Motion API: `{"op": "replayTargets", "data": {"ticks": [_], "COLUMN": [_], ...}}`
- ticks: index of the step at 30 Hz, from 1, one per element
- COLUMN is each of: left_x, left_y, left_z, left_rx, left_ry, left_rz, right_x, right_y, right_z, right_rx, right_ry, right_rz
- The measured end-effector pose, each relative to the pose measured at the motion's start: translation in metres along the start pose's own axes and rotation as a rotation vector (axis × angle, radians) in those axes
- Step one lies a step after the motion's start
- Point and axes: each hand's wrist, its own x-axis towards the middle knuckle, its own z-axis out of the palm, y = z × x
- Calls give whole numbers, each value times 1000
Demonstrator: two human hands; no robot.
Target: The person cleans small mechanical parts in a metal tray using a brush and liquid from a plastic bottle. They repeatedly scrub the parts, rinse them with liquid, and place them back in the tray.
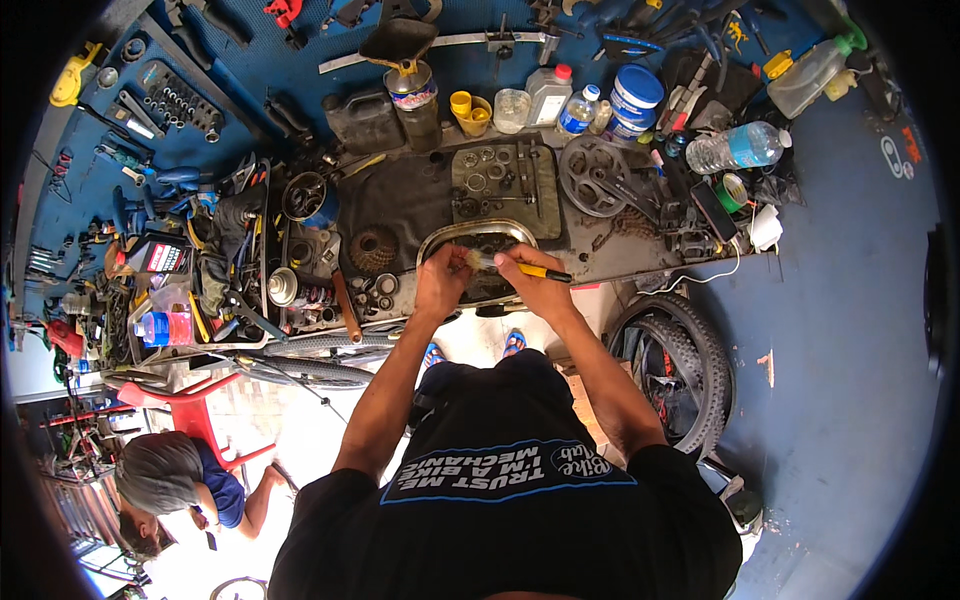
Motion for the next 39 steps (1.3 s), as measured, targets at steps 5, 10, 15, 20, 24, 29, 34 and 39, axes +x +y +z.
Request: {"op": "replayTargets", "data": {"ticks": [5,10,15,20,24,29,34,39], "left_x": [-3,-2,-1,2,3,1,3,3], "left_y": [2,6,-7,-8,-10,-10,-31,-17], "left_z": [1,2,-2,-9,-10,-12,-4,0], "left_rx": [-121,-213,-456,-389,-513,-683,-802,-411], "left_ry": [-37,-41,-24,-113,-138,-155,-144,-71], "left_rz": [-71,-80,-130,-174,-243,-258,-205,-187], "right_x": [4,6,9,12,0,-16,-10,-1], "right_y": [8,25,23,41,39,13,23,33], "right_z": [-1,-3,-15,-18,-19,-24,-24,-19], "right_rx": [-110,-108,-185,-149,-232,-523,-442,-400], "right_ry": [47,60,50,33,-35,-86,-43,0], "right_rz": [-49,-56,76,25,-27,-261,-123,-38]}}
